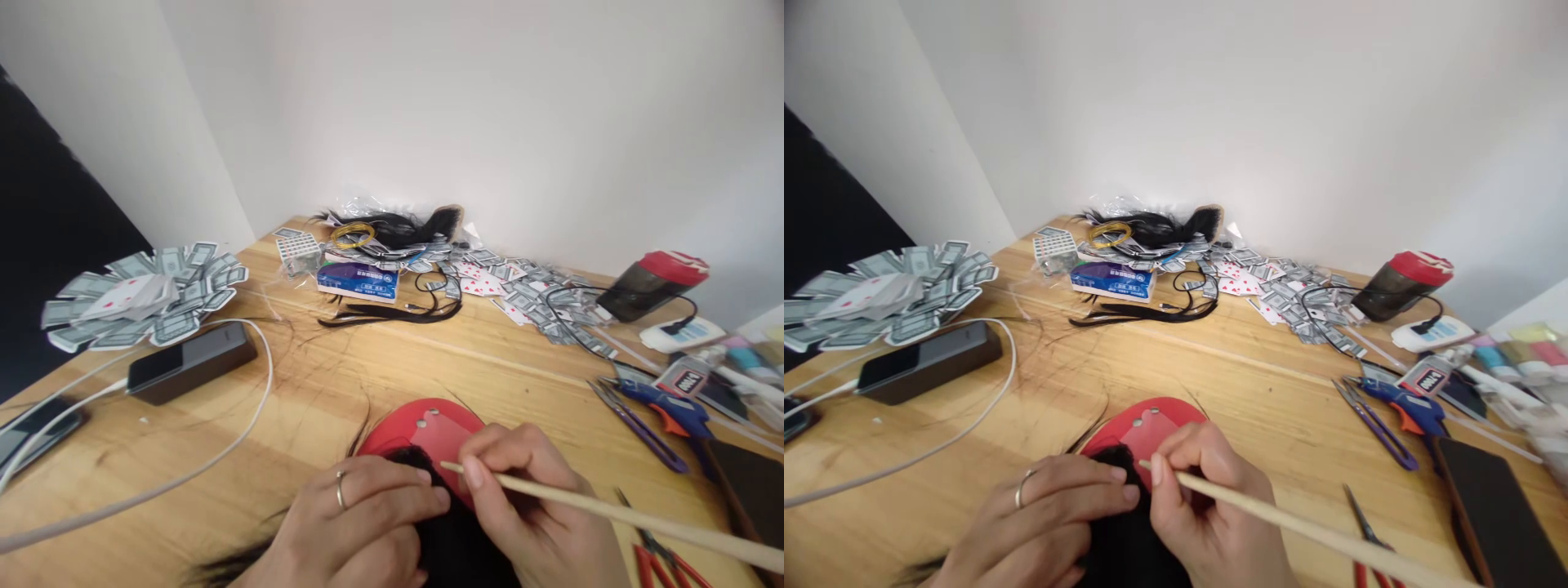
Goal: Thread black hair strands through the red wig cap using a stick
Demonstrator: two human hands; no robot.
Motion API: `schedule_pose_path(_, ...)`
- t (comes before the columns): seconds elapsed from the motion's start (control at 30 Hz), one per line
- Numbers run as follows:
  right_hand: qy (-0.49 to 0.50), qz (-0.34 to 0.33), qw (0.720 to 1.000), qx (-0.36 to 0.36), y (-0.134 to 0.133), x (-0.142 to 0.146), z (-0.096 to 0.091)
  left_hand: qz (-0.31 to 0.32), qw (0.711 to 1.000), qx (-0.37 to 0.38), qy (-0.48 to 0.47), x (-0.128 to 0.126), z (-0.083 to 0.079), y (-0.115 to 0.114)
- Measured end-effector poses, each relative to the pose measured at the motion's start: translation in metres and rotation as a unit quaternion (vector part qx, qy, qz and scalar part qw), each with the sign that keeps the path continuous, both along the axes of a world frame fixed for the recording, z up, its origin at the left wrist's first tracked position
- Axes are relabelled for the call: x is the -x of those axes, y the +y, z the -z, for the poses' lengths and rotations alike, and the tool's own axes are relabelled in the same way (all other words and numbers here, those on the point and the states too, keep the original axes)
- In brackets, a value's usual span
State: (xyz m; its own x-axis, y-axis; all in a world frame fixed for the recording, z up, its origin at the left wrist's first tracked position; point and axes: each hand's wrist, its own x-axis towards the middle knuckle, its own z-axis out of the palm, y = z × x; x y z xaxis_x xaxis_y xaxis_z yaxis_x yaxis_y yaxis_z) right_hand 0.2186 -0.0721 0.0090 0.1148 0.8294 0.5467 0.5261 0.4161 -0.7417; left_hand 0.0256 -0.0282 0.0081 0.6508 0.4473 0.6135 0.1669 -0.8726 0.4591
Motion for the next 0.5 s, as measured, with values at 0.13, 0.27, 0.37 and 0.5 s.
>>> schedule_pose_path(0.13, -0.003, -0.001, 1.000, -0.007, 0.003, 0.000, -0.003, -0.008, 1.000, 0.023, 0.012, 0.002, 0.000, -0.001)
schedule_pose_path(0.27, 0.003, -0.001, 1.000, -0.006, 0.004, 0.002, -0.005, 0.008, 1.000, -0.008, 0.004, 0.001, -0.007, -0.001)
schedule_pose_path(0.37, 0.002, 0.000, 1.000, -0.007, 0.002, 0.003, -0.006, 0.016, 1.000, -0.010, 0.007, -0.001, -0.010, 0.001)
schedule_pose_path(0.5, 0.001, -0.002, 1.000, -0.014, 0.003, 0.003, -0.006, 0.014, 0.998, -0.055, -0.030, -0.005, -0.005, 0.003)
